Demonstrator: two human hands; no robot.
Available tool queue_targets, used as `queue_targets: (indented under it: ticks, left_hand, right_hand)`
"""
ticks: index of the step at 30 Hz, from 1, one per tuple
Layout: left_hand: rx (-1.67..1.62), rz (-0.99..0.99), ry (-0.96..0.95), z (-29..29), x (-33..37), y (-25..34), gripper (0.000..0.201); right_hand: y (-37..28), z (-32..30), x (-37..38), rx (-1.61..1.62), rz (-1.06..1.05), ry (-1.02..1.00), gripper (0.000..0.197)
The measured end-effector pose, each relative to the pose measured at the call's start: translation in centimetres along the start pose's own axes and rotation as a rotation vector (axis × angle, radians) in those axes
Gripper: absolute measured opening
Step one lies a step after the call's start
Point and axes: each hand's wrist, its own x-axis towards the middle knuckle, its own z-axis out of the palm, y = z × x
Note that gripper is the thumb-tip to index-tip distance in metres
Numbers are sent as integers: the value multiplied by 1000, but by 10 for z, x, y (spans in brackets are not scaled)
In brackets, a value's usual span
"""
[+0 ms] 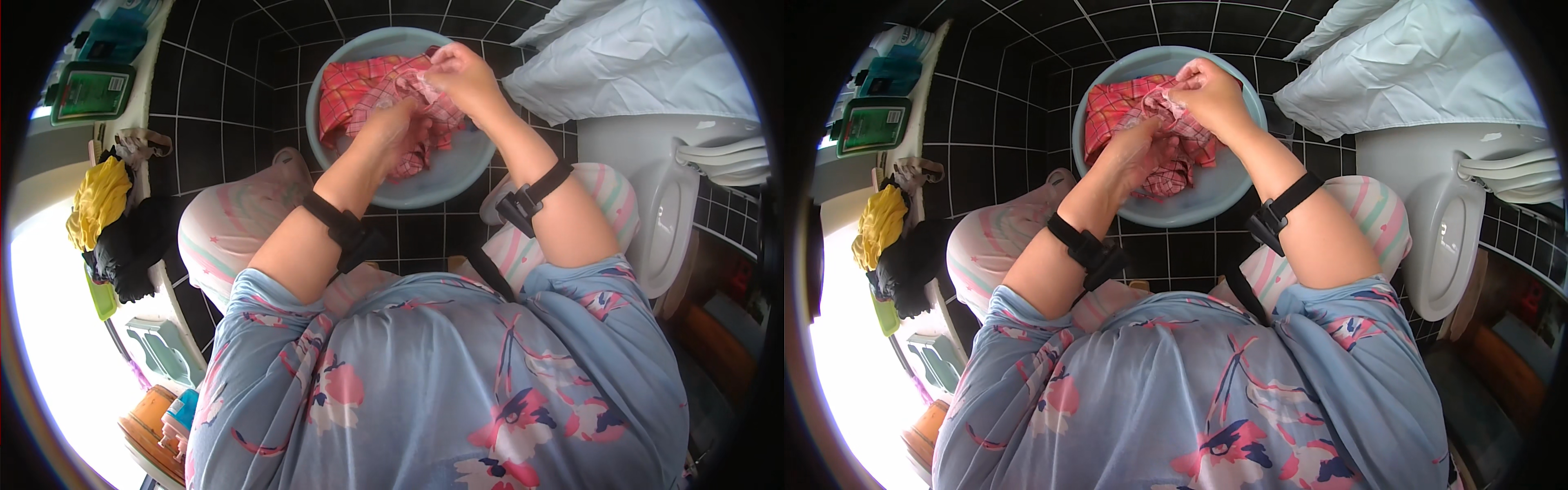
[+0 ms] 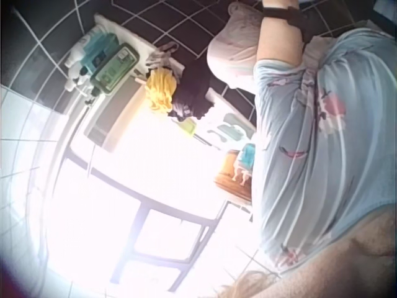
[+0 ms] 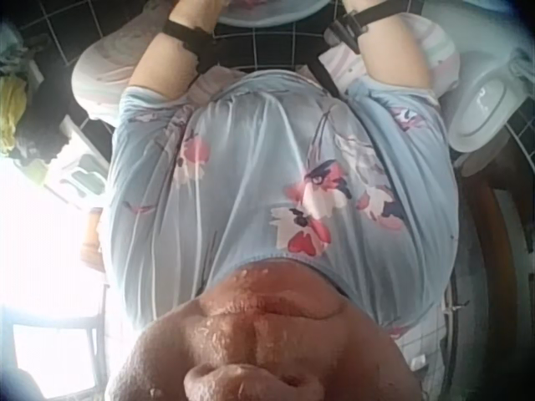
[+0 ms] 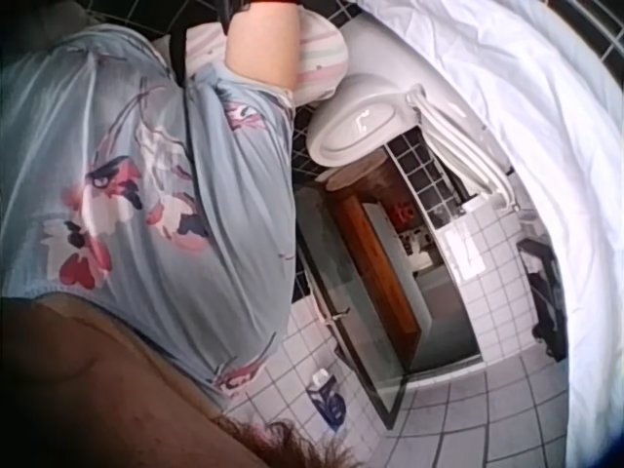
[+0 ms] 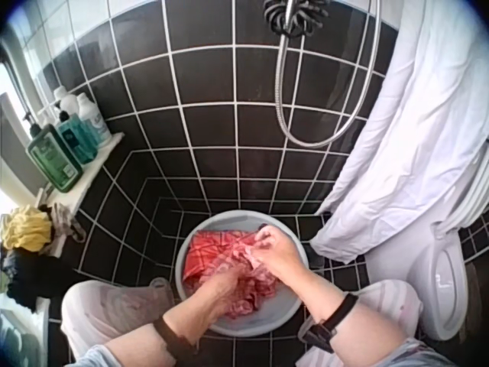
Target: Washing a pink plaid shirt by hand in a plastic basin with soapy water.
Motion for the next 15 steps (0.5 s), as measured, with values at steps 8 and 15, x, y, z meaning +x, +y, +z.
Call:
queue_targets:
  ticks: [8,15]
  left_hand:
    - [234,302,27,3,-13,18,21]
    - [-50,360,-70,-13,14,26,25]
  right_hand:
    - [-24,-21,4,-407,123,-229,31]
    - [-18,-6,1,116,76,-173,21]
